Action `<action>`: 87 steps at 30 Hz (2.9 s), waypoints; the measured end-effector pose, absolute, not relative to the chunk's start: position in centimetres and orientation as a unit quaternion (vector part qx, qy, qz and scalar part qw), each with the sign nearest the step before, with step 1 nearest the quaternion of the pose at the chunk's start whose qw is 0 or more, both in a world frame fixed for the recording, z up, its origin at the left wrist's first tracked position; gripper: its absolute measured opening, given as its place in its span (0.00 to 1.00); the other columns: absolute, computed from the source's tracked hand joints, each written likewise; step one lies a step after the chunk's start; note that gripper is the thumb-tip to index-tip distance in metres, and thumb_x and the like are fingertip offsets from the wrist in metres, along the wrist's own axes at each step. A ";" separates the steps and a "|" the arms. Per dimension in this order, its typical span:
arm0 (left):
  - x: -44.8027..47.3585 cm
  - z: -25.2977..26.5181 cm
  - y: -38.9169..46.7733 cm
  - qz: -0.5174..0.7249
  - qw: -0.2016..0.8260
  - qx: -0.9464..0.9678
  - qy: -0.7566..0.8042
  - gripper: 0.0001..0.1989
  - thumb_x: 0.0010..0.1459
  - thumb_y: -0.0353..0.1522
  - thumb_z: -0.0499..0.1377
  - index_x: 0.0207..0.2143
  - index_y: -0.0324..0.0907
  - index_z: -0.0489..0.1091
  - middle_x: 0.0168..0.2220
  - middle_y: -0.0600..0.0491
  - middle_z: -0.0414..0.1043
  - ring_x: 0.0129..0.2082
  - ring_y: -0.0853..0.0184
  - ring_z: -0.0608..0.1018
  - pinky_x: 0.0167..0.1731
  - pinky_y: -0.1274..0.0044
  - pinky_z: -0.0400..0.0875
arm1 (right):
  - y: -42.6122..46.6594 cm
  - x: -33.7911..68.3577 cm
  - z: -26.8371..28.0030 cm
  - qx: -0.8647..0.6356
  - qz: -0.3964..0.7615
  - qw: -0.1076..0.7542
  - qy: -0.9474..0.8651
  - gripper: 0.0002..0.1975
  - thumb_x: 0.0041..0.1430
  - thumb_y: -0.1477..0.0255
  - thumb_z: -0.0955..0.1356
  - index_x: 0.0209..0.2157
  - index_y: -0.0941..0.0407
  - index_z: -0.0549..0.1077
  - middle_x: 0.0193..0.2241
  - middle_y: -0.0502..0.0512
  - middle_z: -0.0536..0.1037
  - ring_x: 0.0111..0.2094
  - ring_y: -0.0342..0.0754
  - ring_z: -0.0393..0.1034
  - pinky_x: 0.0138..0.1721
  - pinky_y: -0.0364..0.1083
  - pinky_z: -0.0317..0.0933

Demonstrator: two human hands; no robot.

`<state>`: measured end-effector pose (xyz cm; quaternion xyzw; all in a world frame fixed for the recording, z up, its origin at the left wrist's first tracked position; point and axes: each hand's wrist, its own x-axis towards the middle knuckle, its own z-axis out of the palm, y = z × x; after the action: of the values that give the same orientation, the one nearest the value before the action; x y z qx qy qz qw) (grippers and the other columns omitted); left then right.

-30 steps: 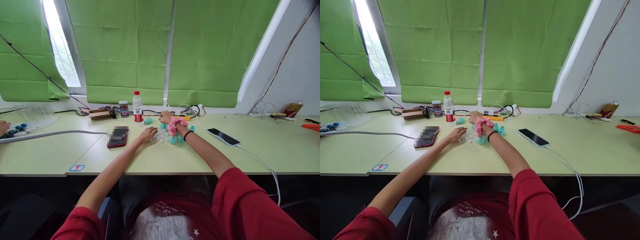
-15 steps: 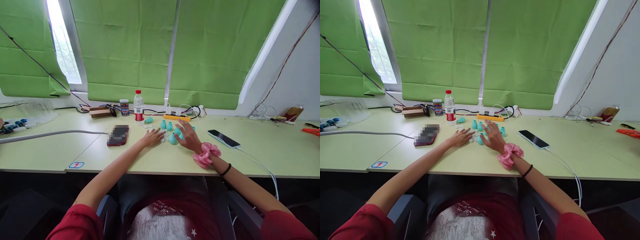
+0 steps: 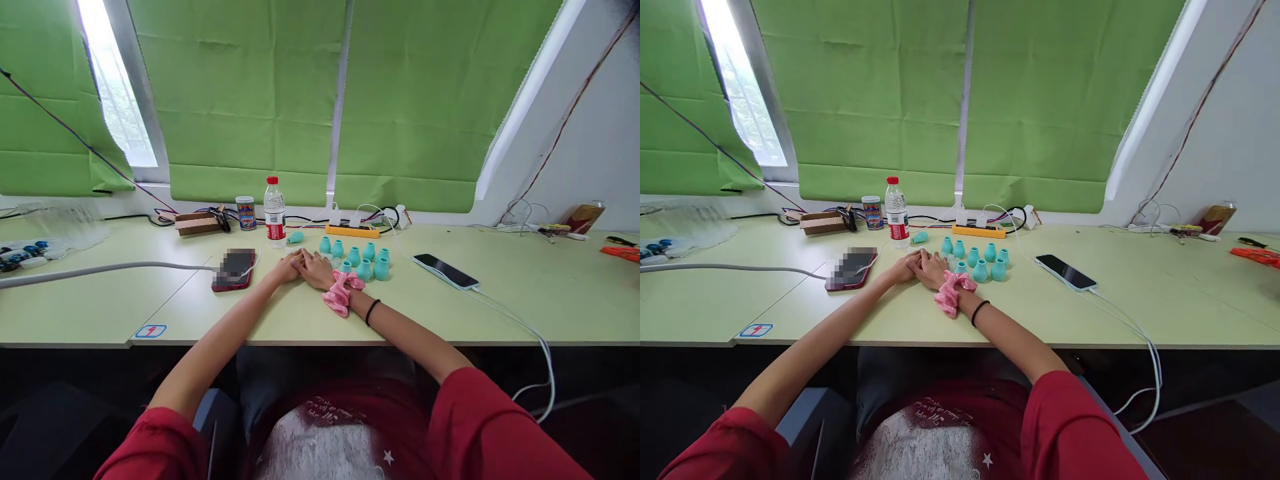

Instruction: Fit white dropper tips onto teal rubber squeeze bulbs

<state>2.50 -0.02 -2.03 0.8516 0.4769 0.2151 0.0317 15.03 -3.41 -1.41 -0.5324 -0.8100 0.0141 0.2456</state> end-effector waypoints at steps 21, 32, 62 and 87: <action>3.4 -2.2 0.4 0.222 -0.056 0.844 0.485 0.16 0.50 0.23 0.44 0.41 0.33 0.64 0.38 0.42 0.68 0.40 0.62 0.69 0.41 0.72 0.61 | -2.6 15.8 -1.6 -0.567 -0.043 0.184 -0.802 0.17 0.60 0.67 0.51 0.43 0.56 0.64 0.41 0.60 0.65 0.44 0.54 0.57 0.38 0.50 0.55; 3.8 -2.3 0.3 0.207 -0.044 0.837 0.504 0.12 0.51 0.23 0.45 0.36 0.35 0.64 0.35 0.45 0.69 0.34 0.65 0.70 0.34 0.76 0.62 | -2.9 15.5 -1.5 -0.588 -0.050 0.240 -0.771 0.15 0.60 0.67 0.53 0.42 0.57 0.63 0.40 0.60 0.64 0.43 0.51 0.58 0.38 0.46 0.54; 2.6 1.0 -1.3 0.186 -0.031 0.860 0.475 0.14 0.42 0.27 0.54 0.34 0.39 0.71 0.26 0.52 0.72 0.27 0.68 0.72 0.29 0.80 0.63 | -1.5 17.9 0.2 -0.445 0.015 0.244 -0.862 0.14 0.45 0.76 0.65 0.37 0.58 0.70 0.34 0.54 0.72 0.36 0.45 0.64 0.38 0.42 0.56; 3.4 1.1 -2.6 0.154 0.033 0.896 0.415 0.10 0.38 0.35 0.58 0.24 0.40 0.73 0.24 0.52 0.72 0.27 0.66 0.71 0.28 0.79 0.64 | -3.3 18.0 2.5 -0.452 -0.056 0.396 -0.797 0.06 0.44 0.74 0.63 0.28 0.59 0.65 0.28 0.52 0.70 0.29 0.43 0.63 0.32 0.41 0.55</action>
<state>3.39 -2.64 1.10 0.8962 0.4148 0.1540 0.0326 17.95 -3.33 2.48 -0.4524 -0.7971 -0.0564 0.3961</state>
